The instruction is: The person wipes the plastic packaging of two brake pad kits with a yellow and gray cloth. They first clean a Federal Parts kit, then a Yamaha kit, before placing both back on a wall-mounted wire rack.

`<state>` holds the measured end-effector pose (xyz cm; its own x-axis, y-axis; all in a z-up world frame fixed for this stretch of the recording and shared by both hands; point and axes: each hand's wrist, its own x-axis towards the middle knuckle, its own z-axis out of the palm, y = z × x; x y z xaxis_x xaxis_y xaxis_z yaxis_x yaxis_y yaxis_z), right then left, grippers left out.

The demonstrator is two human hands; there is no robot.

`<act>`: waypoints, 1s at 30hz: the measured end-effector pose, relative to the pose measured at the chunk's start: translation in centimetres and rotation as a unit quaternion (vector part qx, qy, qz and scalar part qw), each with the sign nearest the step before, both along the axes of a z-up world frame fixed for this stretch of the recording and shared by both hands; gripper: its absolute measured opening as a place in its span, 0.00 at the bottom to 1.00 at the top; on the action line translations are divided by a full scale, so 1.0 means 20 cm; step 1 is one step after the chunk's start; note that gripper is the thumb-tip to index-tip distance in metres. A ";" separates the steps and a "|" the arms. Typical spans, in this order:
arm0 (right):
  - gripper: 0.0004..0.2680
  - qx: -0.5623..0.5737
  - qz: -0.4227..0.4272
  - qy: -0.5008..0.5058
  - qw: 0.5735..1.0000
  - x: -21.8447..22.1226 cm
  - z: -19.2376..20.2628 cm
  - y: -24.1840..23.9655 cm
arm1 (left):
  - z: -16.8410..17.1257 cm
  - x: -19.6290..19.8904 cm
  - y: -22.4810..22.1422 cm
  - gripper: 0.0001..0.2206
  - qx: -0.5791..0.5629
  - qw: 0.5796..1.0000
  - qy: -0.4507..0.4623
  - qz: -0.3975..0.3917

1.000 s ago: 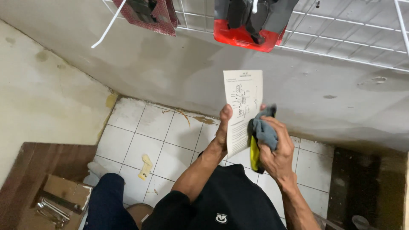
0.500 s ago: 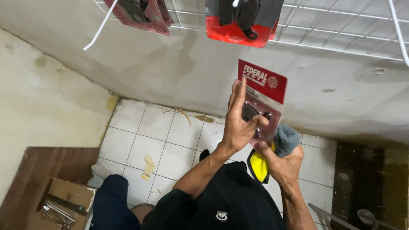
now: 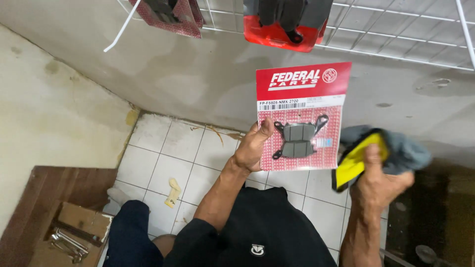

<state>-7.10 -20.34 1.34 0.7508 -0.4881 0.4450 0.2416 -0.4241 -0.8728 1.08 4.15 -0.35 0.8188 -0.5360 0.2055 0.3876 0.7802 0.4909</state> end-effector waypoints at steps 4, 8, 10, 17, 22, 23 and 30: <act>0.16 -0.126 -0.009 -0.138 0.982 0.02 0.09 0.19 | -0.06 -0.02 -0.10 0.19 0.057 0.998 -0.012 0.033; 0.21 -0.298 0.201 -0.089 0.929 0.08 -0.02 0.29 | -0.07 -0.05 -0.13 0.18 0.071 0.997 -0.004 0.017; 0.20 -0.337 0.196 -0.069 0.918 0.15 0.01 0.23 | -0.05 -0.05 -0.07 0.19 0.058 0.998 0.005 0.018; 0.17 -0.311 0.137 -0.126 0.932 0.19 0.20 0.33 | -0.07 -0.07 -0.05 0.40 0.097 0.989 -0.109 0.022; 0.24 -0.361 0.192 -0.077 0.910 0.34 0.18 0.22 | -0.04 -0.08 0.02 0.15 0.247 0.962 -0.057 0.099; 0.22 -0.356 0.106 -0.065 0.926 0.37 0.18 0.14 | -0.01 -0.08 0.07 0.17 0.214 0.971 -0.067 0.088; 0.20 0.086 0.171 0.158 0.969 0.24 0.28 0.13 | -0.03 -0.08 0.20 0.21 0.175 0.978 -0.053 0.105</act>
